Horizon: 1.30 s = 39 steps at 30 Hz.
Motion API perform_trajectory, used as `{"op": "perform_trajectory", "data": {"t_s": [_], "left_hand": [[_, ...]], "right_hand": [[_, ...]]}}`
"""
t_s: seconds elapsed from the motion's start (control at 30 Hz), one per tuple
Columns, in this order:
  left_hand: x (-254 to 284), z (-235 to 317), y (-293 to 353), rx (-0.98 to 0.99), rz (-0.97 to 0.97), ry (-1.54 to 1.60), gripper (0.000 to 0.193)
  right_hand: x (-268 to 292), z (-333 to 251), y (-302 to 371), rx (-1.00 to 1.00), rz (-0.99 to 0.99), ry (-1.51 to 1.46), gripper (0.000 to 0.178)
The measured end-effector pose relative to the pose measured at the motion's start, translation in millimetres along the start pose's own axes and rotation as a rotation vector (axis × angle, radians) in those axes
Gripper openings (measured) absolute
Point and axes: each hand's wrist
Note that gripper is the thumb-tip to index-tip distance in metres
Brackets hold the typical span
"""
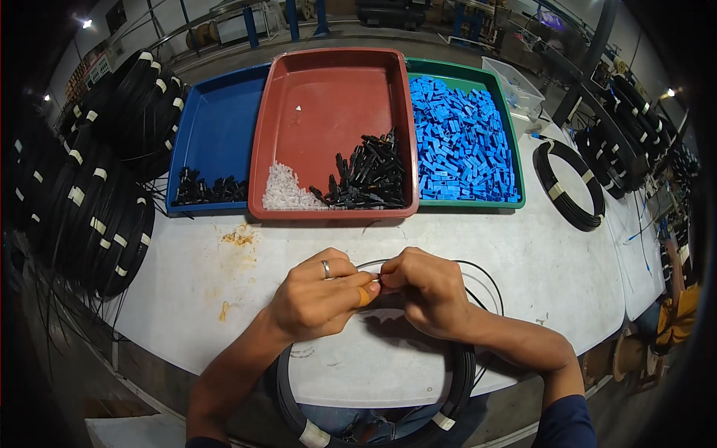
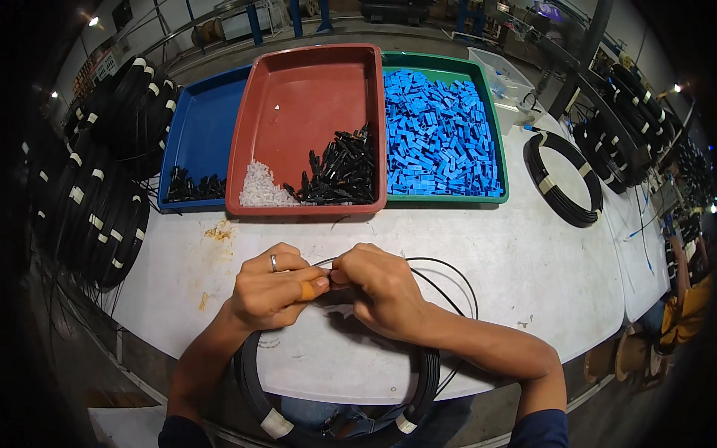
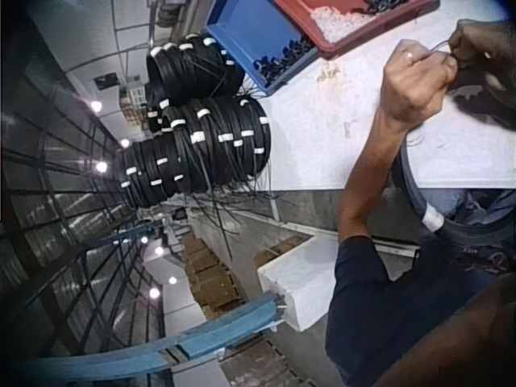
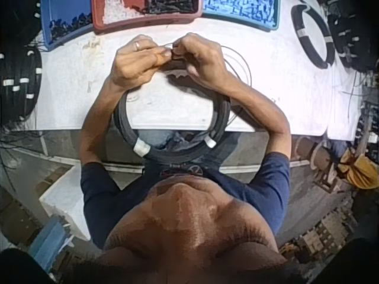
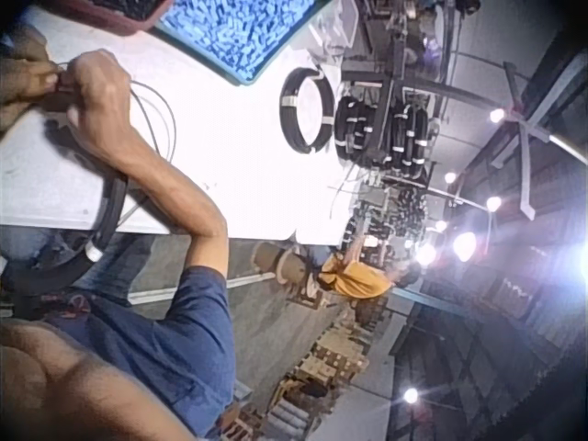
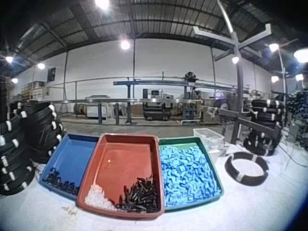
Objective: The person attaches connector components from trays onto the end of a coiled cable by hand, sets the cable aside, and picks up another cable coil to assemble connector components onto its end.
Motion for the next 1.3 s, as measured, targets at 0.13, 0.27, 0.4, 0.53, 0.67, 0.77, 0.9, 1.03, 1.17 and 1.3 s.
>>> {"op": "perform_trajectory", "data": {"t_s": [0.13, 0.27, 0.4, 0.53, 0.67, 0.77, 0.9, 1.03, 1.17, 1.3], "left_hand": [[1.2, -0.2, -2.7, -0.114, -0.023, -0.170, 0.014], [-0.5, -5.8, 6.7, 0.138, 0.018, 0.087, 0.013], [0.4, 0.6, 7.4, 0.436, 0.080, 0.374, 0.013], [3.1, 5.0, 5.4, 0.518, 0.065, 0.426, 0.013], [-1.2, 6.3, 1.9, 0.338, 0.029, 0.182, 0.013], [-4.6, 6.6, -1.0, 0.231, 0.053, 0.059, 0.014], [-6.5, 6.8, -1.6, 0.151, 0.031, -0.030, 0.014], [-7.5, 0.9, -0.4, 0.050, -0.005, -0.123, 0.012], [-2.2, -1.0, -3.5, -0.044, -0.045, -0.227, 0.011], [-2.1, -3.8, 3.5, 0.270, 0.047, 0.113, 0.010]], "right_hand": [[2.6, 2.5, -1.5, -0.262, -0.081, -0.255, 0.026], [2.6, 3.4, -3.3, -0.146, -0.053, -0.064, 0.025], [4.1, 3.1, -9.6, 0.218, 0.044, 0.190, 0.025], [3.7, 3.3, -7.7, 0.340, 0.079, 0.325, 0.030], [3.0, 1.3, -4.3, 0.194, 0.049, 0.340, 0.020], [-1.2, 5.0, -2.6, 0.131, 0.045, 0.230, 0.023], [-0.5, 7.7, -0.7, -0.035, -0.016, 0.005, 0.028], [-2.6, 12.0, -1.5, -0.157, -0.026, -0.185, 0.024], [-2.9, 13.8, -2.4, -0.253, -0.073, -0.271, 0.023], [-6.1, 10.0, -3.6, -0.188, 0.017, -0.133, 0.021]]}}
Point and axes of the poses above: each hand's wrist, its own y-axis away from the middle knuckle, its own x-axis out of the back of the hand, z = x × y, and after that the axes turned 5 degrees about -z, right-handed
